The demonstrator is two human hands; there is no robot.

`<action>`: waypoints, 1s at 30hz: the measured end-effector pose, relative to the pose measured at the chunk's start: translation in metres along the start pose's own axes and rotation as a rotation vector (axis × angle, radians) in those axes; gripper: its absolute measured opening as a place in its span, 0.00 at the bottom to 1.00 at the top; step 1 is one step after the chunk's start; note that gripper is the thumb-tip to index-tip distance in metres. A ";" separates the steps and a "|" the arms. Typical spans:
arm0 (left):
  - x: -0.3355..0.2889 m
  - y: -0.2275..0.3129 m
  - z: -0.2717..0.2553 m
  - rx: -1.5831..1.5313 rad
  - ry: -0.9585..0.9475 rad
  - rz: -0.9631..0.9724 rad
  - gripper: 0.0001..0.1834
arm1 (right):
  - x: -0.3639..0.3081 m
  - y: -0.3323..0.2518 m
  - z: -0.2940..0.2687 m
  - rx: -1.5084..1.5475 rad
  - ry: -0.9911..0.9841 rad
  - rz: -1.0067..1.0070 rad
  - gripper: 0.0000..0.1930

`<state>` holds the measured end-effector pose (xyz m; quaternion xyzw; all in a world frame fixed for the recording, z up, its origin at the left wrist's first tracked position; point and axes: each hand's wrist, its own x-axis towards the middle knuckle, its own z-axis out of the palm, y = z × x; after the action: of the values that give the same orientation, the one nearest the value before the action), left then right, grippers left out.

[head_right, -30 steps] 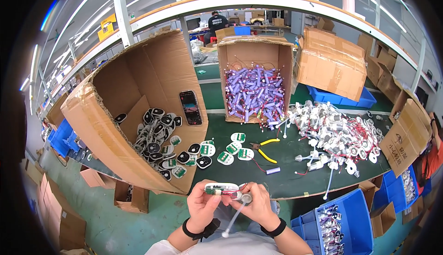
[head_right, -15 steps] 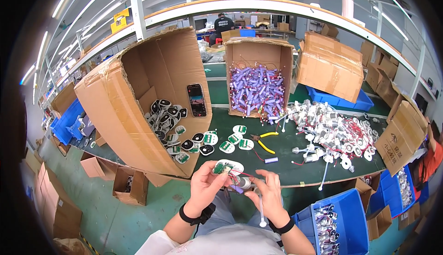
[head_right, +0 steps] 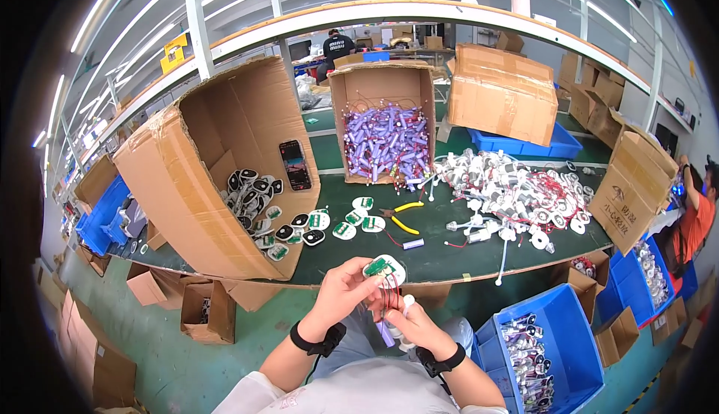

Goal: The recorder is assembling small electronic components, specifically wiring and connecting LED modules to circuit boards in a factory setting.

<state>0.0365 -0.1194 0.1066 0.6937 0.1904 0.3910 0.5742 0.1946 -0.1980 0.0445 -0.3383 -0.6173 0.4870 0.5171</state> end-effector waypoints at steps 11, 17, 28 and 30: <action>0.011 -0.016 0.003 -0.055 -0.014 -0.120 0.12 | -0.002 0.004 -0.016 -0.103 0.161 0.059 0.09; 0.026 -0.045 0.012 -0.109 -0.060 -0.213 0.11 | -0.011 0.006 -0.039 0.049 0.253 0.188 0.05; 0.061 -0.065 0.026 -0.020 -0.190 -0.197 0.16 | -0.002 -0.035 -0.078 -0.329 0.288 0.253 0.07; 0.069 -0.075 0.026 -0.001 -0.167 -0.140 0.16 | 0.006 -0.036 -0.085 -0.327 0.309 0.257 0.07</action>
<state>0.1133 -0.0666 0.0571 0.7086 0.1899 0.2909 0.6142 0.2787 -0.1813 0.0801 -0.5635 -0.5532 0.3851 0.4777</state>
